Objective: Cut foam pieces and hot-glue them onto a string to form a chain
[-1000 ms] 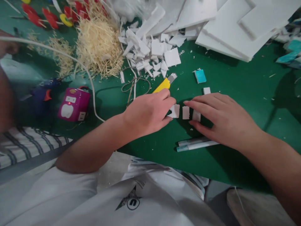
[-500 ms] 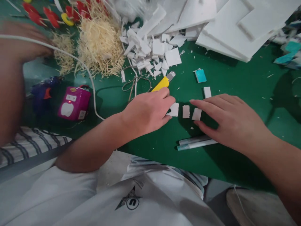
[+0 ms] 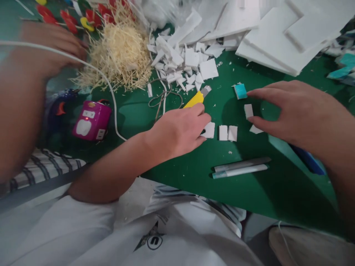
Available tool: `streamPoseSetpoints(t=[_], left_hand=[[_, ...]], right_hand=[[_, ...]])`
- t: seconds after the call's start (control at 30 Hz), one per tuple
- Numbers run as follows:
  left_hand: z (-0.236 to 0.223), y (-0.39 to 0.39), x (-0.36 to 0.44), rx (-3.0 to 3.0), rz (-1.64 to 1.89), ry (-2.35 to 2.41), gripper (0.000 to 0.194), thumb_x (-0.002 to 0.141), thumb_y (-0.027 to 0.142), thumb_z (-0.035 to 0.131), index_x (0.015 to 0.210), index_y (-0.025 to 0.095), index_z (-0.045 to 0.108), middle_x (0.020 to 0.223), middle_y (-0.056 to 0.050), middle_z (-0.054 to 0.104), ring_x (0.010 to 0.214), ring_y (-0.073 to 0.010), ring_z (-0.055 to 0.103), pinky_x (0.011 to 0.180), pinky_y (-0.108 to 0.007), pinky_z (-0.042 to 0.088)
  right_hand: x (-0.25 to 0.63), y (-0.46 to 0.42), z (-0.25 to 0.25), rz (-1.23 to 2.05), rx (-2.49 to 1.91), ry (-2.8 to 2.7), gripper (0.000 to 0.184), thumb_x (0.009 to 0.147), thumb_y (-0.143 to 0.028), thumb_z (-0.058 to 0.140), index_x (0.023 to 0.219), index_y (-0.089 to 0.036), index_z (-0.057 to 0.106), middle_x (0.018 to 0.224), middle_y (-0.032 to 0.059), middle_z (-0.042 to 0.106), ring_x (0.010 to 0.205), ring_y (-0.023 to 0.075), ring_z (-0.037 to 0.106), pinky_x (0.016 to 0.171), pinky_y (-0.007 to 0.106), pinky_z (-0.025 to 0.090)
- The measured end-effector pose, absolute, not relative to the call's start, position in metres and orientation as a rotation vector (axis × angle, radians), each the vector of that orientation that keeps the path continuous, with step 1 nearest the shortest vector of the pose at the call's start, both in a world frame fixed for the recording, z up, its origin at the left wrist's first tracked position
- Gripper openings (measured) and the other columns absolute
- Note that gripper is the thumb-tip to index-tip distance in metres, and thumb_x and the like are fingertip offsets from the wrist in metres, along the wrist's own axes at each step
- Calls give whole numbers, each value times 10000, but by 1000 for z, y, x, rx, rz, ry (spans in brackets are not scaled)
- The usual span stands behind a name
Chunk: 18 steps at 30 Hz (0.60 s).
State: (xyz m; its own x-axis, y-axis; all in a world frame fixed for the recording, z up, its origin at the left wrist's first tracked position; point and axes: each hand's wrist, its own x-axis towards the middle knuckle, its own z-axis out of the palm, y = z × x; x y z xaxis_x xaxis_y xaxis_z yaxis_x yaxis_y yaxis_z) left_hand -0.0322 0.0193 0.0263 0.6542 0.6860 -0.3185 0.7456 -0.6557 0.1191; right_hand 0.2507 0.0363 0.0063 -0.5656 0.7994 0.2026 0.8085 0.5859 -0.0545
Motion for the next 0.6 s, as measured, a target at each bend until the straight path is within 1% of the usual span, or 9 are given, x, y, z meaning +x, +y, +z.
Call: streamPoseSetpoints(t=[0.07,0.13,0.2,0.27,0.37,0.4,0.5,0.53,0.6], left_hand=[[26,20,-32,2621,-359,1158,305,1008,332,606,1268,176,633,1266,-107,634,999,-244,693,656,-308,424],[27,22,-32,2613,-368,1149,310,1008,334,610,1273,176,628,1275,-105,630,1022,-252,693,665,-311,429],[28,22,-31,2612,-386,1143,325,1008,339,612,1287,171,621,1280,-104,625,1047,-258,692,672,-313,435],[28,23,-30,2616,-402,1147,336,1010,349,609,1293,168,618,1281,-105,622,1056,-256,691,678,-308,443],[29,23,-30,2618,-415,1155,327,1015,363,600,1280,172,620,1274,-100,621,1068,-248,690,694,-299,457],[29,23,-30,2619,-415,1152,323,1017,367,599,1275,174,622,1271,-98,621,1081,-248,689,704,-298,463],[29,22,-30,2624,-406,1147,326,1019,375,598,1273,173,623,1270,-96,619,1099,-251,687,717,-301,473],[29,22,-30,2623,-408,1149,330,1019,375,598,1278,172,622,1271,-95,619,1093,-250,689,710,-300,471],[30,21,-30,2620,-421,1154,335,1017,371,602,1285,170,622,1265,-93,619,1075,-245,692,697,-295,462]], right_hand=[[256,45,4,13,-1311,-2665,408,870,-441,737,1214,-222,756,1040,129,783,876,300,721,657,424,559],[254,46,3,109,-1299,-2687,403,869,-419,722,1223,-231,762,1043,124,779,884,298,715,675,435,566],[246,41,7,203,-1346,-2657,392,875,-392,677,1227,-243,764,1070,121,768,941,319,707,784,504,583],[237,33,15,362,-1476,-2511,385,854,-378,662,1212,-277,764,1095,98,756,1014,337,695,922,590,561],[229,24,31,875,-1717,-1813,391,754,-345,769,1144,-319,765,1008,36,743,1005,287,705,1006,567,555],[229,23,35,1017,-1712,-1528,389,727,-335,784,1116,-317,767,968,32,732,978,274,707,996,555,566],[234,24,39,1209,-1713,-1234,264,792,-406,705,1028,-306,773,837,43,690,906,255,717,916,534,603],[236,24,38,1231,-1727,-1209,251,799,-413,703,1015,-307,775,832,42,690,901,251,720,909,530,606],[239,20,33,1163,-1719,-1258,286,758,-414,768,1025,-313,776,873,29,719,891,245,723,888,515,612]])
